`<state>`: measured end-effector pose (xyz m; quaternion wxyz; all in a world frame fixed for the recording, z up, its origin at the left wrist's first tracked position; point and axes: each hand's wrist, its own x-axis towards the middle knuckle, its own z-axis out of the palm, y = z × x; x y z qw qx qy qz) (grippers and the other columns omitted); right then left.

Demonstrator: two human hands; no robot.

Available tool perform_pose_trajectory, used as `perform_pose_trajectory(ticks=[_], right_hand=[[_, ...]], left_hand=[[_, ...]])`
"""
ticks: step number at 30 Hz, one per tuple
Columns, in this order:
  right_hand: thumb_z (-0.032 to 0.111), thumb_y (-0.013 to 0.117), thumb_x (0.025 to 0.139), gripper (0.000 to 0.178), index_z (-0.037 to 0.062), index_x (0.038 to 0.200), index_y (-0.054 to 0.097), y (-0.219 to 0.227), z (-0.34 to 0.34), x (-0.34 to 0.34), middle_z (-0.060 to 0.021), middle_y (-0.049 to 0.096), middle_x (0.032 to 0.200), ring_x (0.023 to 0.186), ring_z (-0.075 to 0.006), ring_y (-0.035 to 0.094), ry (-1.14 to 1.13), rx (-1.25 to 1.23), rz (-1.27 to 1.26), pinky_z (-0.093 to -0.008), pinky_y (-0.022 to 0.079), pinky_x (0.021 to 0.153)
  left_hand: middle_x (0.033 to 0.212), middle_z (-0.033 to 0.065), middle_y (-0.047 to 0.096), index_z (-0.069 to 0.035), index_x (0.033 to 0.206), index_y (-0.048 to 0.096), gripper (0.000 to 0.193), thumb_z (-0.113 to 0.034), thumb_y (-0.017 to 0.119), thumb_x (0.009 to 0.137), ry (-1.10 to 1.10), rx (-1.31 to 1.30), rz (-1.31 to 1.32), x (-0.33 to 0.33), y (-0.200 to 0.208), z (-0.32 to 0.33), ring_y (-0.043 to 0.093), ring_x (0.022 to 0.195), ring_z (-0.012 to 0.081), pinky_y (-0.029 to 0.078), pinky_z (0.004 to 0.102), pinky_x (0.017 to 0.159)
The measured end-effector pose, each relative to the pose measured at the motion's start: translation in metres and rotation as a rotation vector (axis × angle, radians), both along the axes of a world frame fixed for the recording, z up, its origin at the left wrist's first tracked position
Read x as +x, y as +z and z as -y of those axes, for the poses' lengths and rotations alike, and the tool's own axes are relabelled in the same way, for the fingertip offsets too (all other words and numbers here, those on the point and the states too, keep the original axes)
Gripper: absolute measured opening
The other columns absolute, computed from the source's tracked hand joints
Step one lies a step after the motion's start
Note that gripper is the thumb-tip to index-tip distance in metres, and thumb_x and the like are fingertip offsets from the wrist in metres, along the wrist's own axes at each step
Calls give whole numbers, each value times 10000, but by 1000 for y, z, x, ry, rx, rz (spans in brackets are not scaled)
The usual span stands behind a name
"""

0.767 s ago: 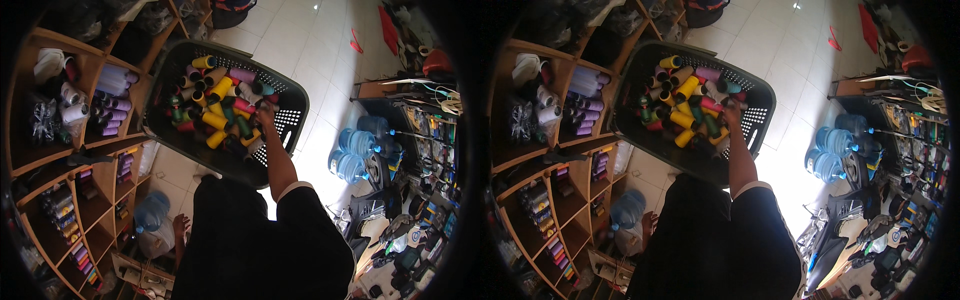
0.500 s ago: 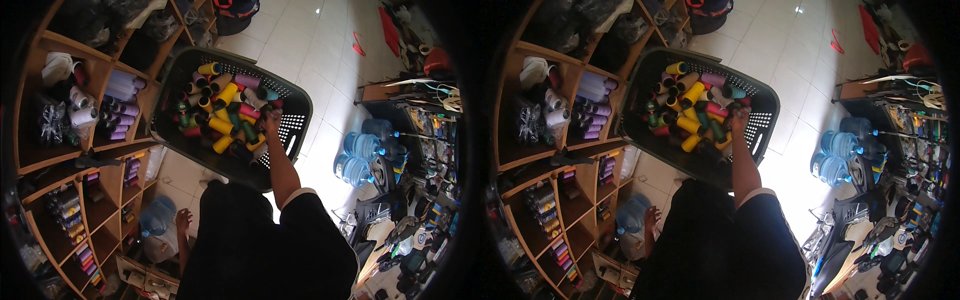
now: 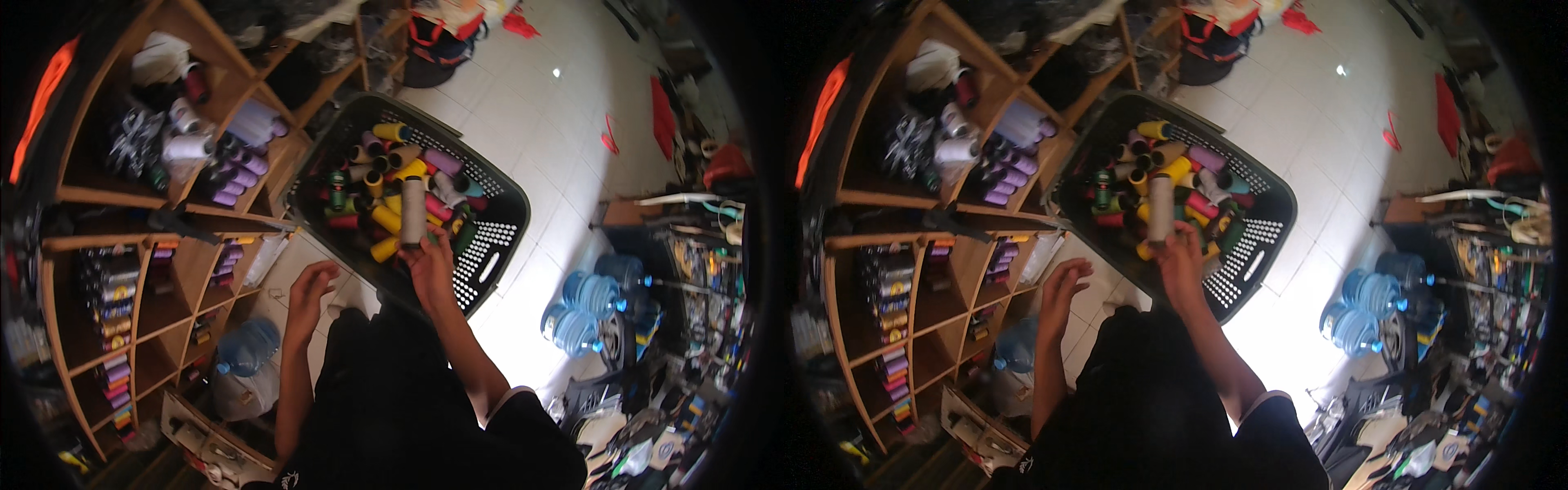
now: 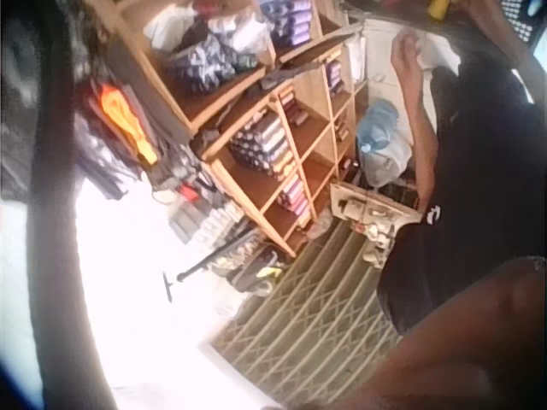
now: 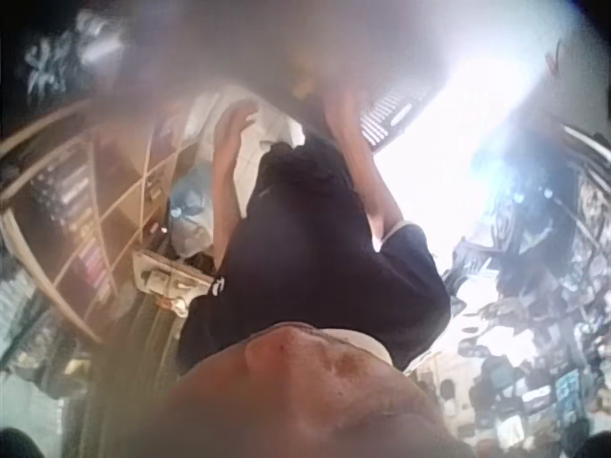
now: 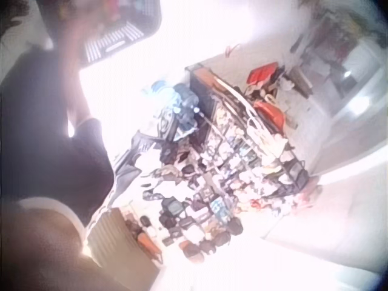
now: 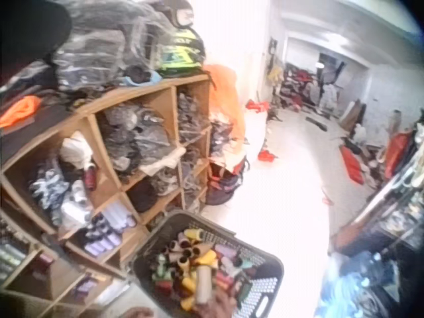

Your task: The person picks up thread spools from a black basket, briefly inspects them, and places them onto a wooden shelf. The person repeats this process with multiple spools of different colors, arranging them in a row on the shelf.

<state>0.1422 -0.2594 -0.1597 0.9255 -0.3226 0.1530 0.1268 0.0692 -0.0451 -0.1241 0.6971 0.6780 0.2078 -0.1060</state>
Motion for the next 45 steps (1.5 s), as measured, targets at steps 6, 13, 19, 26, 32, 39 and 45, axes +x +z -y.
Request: perform_pose_trajectory(ticks=[6,13,19,26,32,39,45], right_hand=[[240,565,881,421,48,1210,384,94,-41,-1,-247,547,1163,1006,-327,612,578,142,101,-407,521,874],[179,547,909,338,43,1200,444,123,-88,-20,-142,575,1109,982,-257,602,776,-111,196,-348,500,844],[55,664,801,222,12,1010,602,169,-134,-44,-106,588,934,865,-208,594,501,-811,941,-310,467,758],[72,685,807,119,-6,869,620,161,-181,-65,-100,593,874,803,-177,596,584,-749,1045,-280,473,711],[113,636,878,126,11,894,563,152,-203,-79,-64,613,870,805,-131,573,832,-441,732,-270,463,739],[71,595,900,132,50,979,492,148,-216,-85,-77,610,871,821,-124,557,929,-17,511,-273,442,759],[50,594,892,175,55,1021,477,158,-221,-82,-82,611,863,809,-125,566,897,129,381,-275,453,744]], left_hand=[[1263,139,544,32,1311,453,502,-320,488,955,24,-521,365,19,58,-6,515,1169,237,399,343,969],[1255,182,536,22,1315,410,541,-216,628,880,243,-540,497,-21,84,-36,537,1147,271,398,424,991],[1221,113,537,22,1270,451,430,-79,609,883,468,-478,578,-61,99,-57,527,1136,198,465,351,923],[1224,115,527,-4,1257,452,492,10,671,817,624,-152,661,-101,103,-76,523,1131,204,477,348,910],[1236,141,518,-19,1304,372,593,26,684,802,691,-261,577,-131,104,-90,549,1095,211,479,352,902],[1219,139,528,-9,1304,370,637,-102,740,794,716,-404,646,-147,106,-99,571,1061,210,475,358,910],[1211,153,532,40,1315,375,746,-255,776,759,671,-529,755,-154,102,-105,580,1078,280,508,415,910]])
